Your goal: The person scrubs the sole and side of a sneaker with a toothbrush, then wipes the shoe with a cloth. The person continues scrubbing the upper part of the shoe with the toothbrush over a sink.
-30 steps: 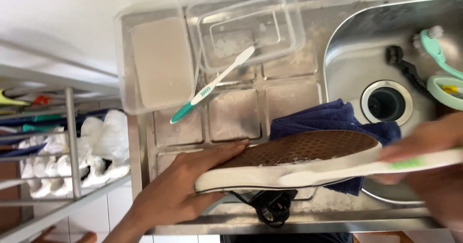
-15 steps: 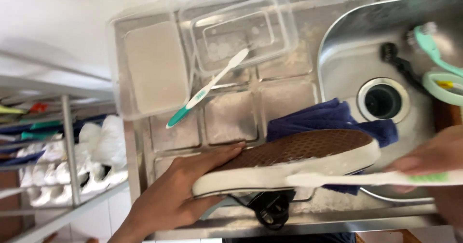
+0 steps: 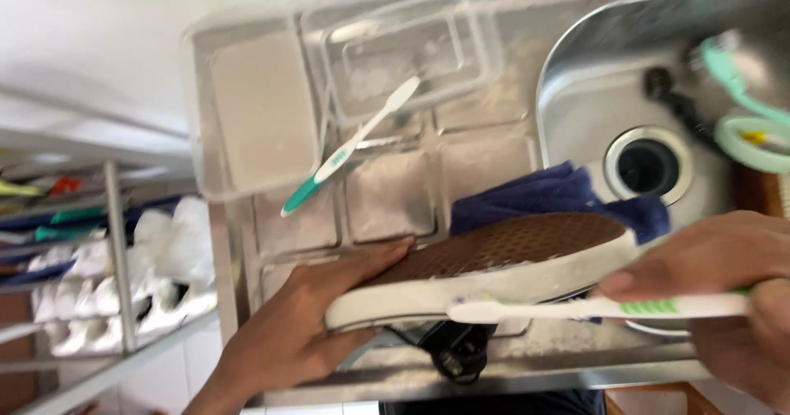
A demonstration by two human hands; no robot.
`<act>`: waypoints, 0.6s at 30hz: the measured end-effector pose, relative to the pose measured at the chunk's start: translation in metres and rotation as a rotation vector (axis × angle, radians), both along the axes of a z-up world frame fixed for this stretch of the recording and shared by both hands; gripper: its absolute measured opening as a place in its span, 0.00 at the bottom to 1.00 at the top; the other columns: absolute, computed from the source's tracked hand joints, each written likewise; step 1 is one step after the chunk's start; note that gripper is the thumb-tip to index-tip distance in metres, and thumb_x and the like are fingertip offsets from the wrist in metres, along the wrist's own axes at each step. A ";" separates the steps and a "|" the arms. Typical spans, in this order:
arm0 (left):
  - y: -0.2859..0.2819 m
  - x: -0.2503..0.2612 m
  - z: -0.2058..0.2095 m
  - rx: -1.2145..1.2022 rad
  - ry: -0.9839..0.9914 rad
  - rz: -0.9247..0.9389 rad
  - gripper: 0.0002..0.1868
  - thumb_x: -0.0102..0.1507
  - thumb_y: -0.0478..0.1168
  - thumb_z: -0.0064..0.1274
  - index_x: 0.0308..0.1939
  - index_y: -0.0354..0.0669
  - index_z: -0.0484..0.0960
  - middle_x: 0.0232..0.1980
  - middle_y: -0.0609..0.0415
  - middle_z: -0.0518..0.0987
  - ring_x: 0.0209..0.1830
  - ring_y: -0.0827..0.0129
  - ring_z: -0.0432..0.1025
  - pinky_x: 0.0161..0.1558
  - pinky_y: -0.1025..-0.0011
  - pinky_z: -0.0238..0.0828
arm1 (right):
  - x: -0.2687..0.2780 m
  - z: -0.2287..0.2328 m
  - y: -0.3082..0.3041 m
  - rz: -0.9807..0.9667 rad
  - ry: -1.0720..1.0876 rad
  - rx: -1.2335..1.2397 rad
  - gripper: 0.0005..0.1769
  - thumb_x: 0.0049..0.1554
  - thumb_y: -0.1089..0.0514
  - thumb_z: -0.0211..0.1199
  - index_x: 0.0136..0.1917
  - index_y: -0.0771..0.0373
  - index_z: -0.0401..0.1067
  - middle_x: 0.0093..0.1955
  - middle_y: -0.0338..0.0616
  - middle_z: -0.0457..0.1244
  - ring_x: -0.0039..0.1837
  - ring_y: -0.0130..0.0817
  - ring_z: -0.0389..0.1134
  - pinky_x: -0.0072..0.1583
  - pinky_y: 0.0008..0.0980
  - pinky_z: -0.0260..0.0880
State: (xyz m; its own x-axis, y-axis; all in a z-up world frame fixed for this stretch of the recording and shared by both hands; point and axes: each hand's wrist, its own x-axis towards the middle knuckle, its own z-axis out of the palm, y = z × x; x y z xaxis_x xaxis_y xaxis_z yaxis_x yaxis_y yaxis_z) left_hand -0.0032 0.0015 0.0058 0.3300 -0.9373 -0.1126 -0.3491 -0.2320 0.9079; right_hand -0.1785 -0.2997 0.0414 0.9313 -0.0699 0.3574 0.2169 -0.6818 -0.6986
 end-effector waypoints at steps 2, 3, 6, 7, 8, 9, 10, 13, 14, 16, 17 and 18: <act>-0.003 0.002 -0.002 -0.001 -0.001 -0.009 0.35 0.64 0.42 0.54 0.75 0.45 0.63 0.76 0.45 0.71 0.73 0.52 0.71 0.68 0.58 0.65 | -0.035 -0.124 -0.112 0.328 0.144 0.219 0.17 0.47 0.47 0.61 0.40 0.57 0.58 0.42 0.37 0.74 0.38 0.22 0.77 0.44 0.22 0.81; 0.000 0.001 -0.003 0.014 0.008 -0.008 0.36 0.64 0.42 0.54 0.75 0.46 0.62 0.76 0.45 0.71 0.72 0.52 0.72 0.68 0.58 0.65 | -0.083 -0.173 -0.166 0.661 0.316 0.462 0.16 0.66 0.52 0.50 0.54 0.63 0.74 0.40 0.41 0.77 0.38 0.23 0.79 0.43 0.23 0.84; -0.001 0.003 -0.005 -0.006 0.052 -0.003 0.34 0.64 0.43 0.52 0.75 0.44 0.64 0.76 0.47 0.71 0.74 0.51 0.70 0.67 0.54 0.66 | -0.018 -0.016 0.002 -0.144 0.145 0.126 0.30 0.33 0.43 0.74 0.48 0.53 0.75 0.37 0.27 0.73 0.35 0.15 0.74 0.41 0.12 0.72; 0.002 0.000 -0.002 0.000 0.051 -0.010 0.34 0.64 0.43 0.52 0.75 0.44 0.64 0.76 0.47 0.71 0.74 0.51 0.70 0.67 0.54 0.66 | -0.021 -0.019 -0.004 -0.150 0.144 0.133 0.30 0.33 0.43 0.74 0.48 0.53 0.75 0.37 0.27 0.73 0.35 0.15 0.74 0.41 0.12 0.72; 0.000 -0.001 -0.002 0.000 0.038 0.001 0.34 0.64 0.43 0.53 0.74 0.44 0.64 0.75 0.46 0.71 0.74 0.51 0.70 0.67 0.55 0.66 | -0.023 -0.020 -0.013 -0.083 0.123 0.068 0.19 0.50 0.41 0.52 0.46 0.49 0.78 0.40 0.26 0.74 0.36 0.15 0.77 0.40 0.15 0.75; -0.002 -0.001 -0.002 -0.001 0.026 0.013 0.35 0.64 0.44 0.55 0.74 0.44 0.64 0.75 0.45 0.72 0.74 0.51 0.70 0.68 0.56 0.65 | -0.024 -0.020 -0.022 -0.017 0.103 0.003 0.35 0.67 0.39 0.31 0.43 0.46 0.81 0.43 0.24 0.75 0.36 0.16 0.80 0.38 0.18 0.77; -0.003 0.001 -0.002 0.000 0.019 0.015 0.35 0.64 0.44 0.55 0.74 0.44 0.64 0.75 0.45 0.72 0.74 0.51 0.70 0.68 0.56 0.65 | -0.020 -0.020 -0.019 -0.015 0.097 0.004 0.35 0.67 0.39 0.31 0.43 0.46 0.81 0.43 0.24 0.75 0.36 0.16 0.80 0.38 0.18 0.77; 0.000 -0.002 -0.003 0.038 0.030 0.019 0.35 0.64 0.43 0.54 0.75 0.45 0.63 0.75 0.45 0.71 0.73 0.52 0.70 0.68 0.57 0.65 | -0.012 -0.021 -0.009 -0.011 0.047 0.002 0.20 0.62 0.52 0.39 0.33 0.49 0.67 0.43 0.27 0.73 0.36 0.20 0.78 0.39 0.21 0.76; 0.000 -0.001 -0.003 0.026 0.044 0.016 0.35 0.64 0.43 0.54 0.75 0.44 0.64 0.76 0.46 0.71 0.74 0.52 0.70 0.69 0.55 0.65 | -0.011 -0.021 -0.005 -0.026 0.007 -0.004 0.20 0.58 0.61 0.45 0.25 0.51 0.58 0.43 0.29 0.72 0.35 0.22 0.77 0.40 0.24 0.76; -0.001 -0.002 -0.002 0.008 0.048 0.011 0.34 0.64 0.43 0.53 0.74 0.43 0.64 0.76 0.47 0.70 0.75 0.52 0.69 0.69 0.54 0.65 | -0.014 -0.026 -0.004 -0.044 -0.044 -0.016 0.29 0.55 0.71 0.52 0.18 0.53 0.48 0.42 0.32 0.70 0.35 0.24 0.76 0.41 0.26 0.75; -0.001 -0.002 -0.001 0.013 0.040 0.007 0.35 0.64 0.43 0.53 0.75 0.44 0.63 0.75 0.46 0.71 0.73 0.52 0.71 0.69 0.55 0.65 | -0.017 -0.030 -0.006 -0.008 -0.087 0.029 0.17 0.44 0.52 0.64 0.30 0.45 0.54 0.46 0.31 0.71 0.37 0.19 0.78 0.44 0.19 0.78; 0.001 -0.002 0.000 0.015 0.026 0.010 0.35 0.64 0.44 0.52 0.75 0.46 0.63 0.75 0.44 0.71 0.72 0.51 0.72 0.69 0.55 0.65 | -0.016 -0.034 -0.008 0.035 -0.135 0.072 0.32 0.34 0.33 0.77 0.43 0.37 0.59 0.49 0.30 0.72 0.39 0.13 0.80 0.46 0.13 0.82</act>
State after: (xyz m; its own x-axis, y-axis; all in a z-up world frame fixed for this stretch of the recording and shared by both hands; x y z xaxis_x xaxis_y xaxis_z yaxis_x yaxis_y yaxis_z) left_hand -0.0052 0.0020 0.0058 0.3359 -0.9322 -0.1350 -0.3231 -0.2486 0.9131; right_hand -0.1947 -0.3075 0.0070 0.8773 -0.0683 0.4751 0.3353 -0.6211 -0.7084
